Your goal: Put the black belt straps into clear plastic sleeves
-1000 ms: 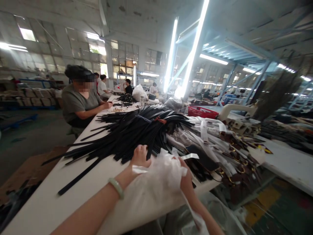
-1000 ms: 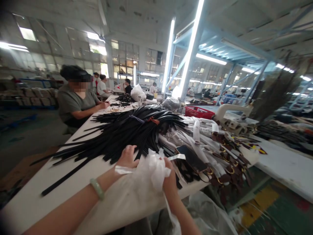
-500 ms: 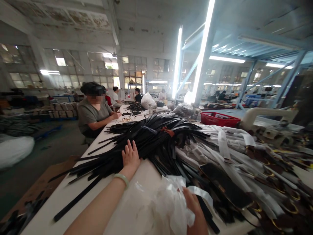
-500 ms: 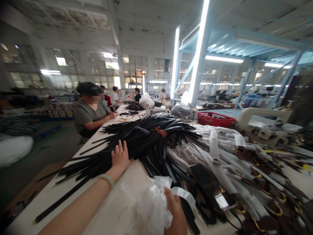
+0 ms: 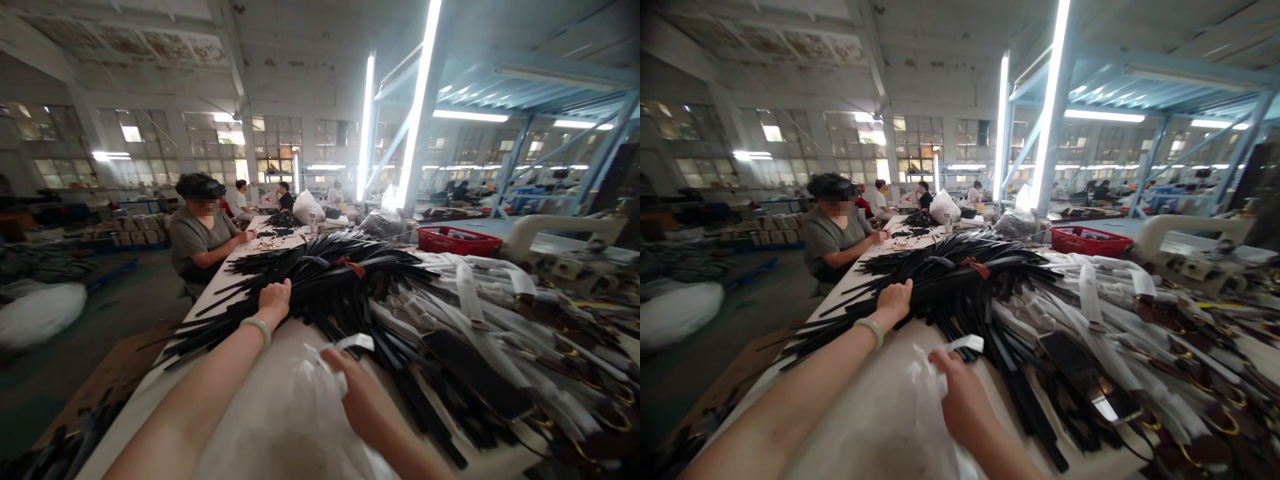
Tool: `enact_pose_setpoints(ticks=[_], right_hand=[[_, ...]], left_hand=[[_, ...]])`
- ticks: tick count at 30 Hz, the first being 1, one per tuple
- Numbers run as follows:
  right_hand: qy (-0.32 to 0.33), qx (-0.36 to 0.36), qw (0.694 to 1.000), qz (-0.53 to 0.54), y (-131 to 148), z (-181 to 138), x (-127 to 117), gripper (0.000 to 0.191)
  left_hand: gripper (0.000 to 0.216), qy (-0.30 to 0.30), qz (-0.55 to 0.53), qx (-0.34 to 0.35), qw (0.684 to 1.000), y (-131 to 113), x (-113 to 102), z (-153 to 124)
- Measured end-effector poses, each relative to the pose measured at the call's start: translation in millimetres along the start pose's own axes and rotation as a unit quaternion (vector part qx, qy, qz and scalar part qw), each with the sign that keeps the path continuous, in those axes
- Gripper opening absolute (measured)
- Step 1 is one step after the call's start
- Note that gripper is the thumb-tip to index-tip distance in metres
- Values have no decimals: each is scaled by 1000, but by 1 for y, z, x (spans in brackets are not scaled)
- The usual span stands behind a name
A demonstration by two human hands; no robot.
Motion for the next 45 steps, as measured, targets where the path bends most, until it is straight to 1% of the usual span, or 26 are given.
enact_pose_setpoints(ticks=[1,2,4,5,7,9,11,13,15,17,19,22,23,25,27,28,30,33,35,36,38,39,42,43,45], right_hand=[[13,2,999,-38,8,26,8,48],[19,23,996,-83,12,52,15,45],[-7,57,992,-109,15,99,25,42],[-32,79,989,-124,13,115,29,42],[-74,108,981,-146,6,135,36,45],[-97,123,973,-167,-3,140,44,45],[-98,124,971,-182,-13,140,52,44],[-86,113,971,-192,-19,140,57,45],[-70,86,974,-198,-21,137,59,47],[-48,47,978,-197,-19,130,59,50],[-21,15,981,-193,-19,114,57,56],[-1,12,981,-194,-22,75,45,66],[4,12,981,-195,-22,60,39,66],[20,-7,980,-197,-17,29,28,59],[29,-36,980,-194,-10,2,15,49],[24,-49,980,-191,-6,-9,7,45],[0,-72,981,-180,1,-23,-12,40],[-23,-108,982,-151,17,-22,-30,34],[-9,-123,984,-128,35,-13,-28,29],[4,-129,985,-117,48,-9,-22,27],[37,-151,983,-95,79,-3,-4,24],[53,-168,981,-83,97,-3,8,23],[114,-229,966,-33,149,-10,48,21],[137,-226,964,-15,159,-12,61,21],[185,-182,964,53,171,-12,82,24]], left_hand=[[34,4,-1,2,1000,0,-6,3],[32,6,-1,5,1000,-2,-13,5],[29,8,-3,8,1000,-9,-25,6],[28,8,-5,8,1000,-13,-30,4],[31,10,-10,7,1000,-22,-34,-7],[43,18,-21,6,1000,-27,-27,-27],[68,34,-35,9,999,-29,-10,-54],[92,46,-54,19,997,-27,13,-82],[101,45,-79,33,995,-22,33,-105],[100,37,-103,46,993,-16,47,-120],[100,29,-121,51,991,-11,53,-125],[105,31,-150,58,987,-9,55,-123],[107,37,-166,66,983,-8,53,-123],[106,42,-207,92,973,-4,47,-124],[95,22,-243,109,964,14,34,-128],[85,7,-249,103,963,30,28,-132],[67,-11,-237,58,970,72,18,-142],[49,2,-202,-30,979,138,12,-165],[36,20,-194,-71,978,170,12,-181],[28,26,-195,-90,976,181,13,-189],[13,29,-203,-122,971,195,14,-201],[10,24,-211,-135,968,199,13,-206],[9,-1,-243,-168,955,205,6,-213],[9,-11,-256,-175,951,205,2,-213],[9,-23,-281,-180,942,199,-9,-211]])
Point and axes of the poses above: each hand's wrist, its own z-axis towards the middle knuckle, its own x-axis out of the palm, y = z × x, the point moved 8 cm from there along z, towards the middle knuckle, and after that the axes turned 2 degrees about -y, right-handed, at the moved point
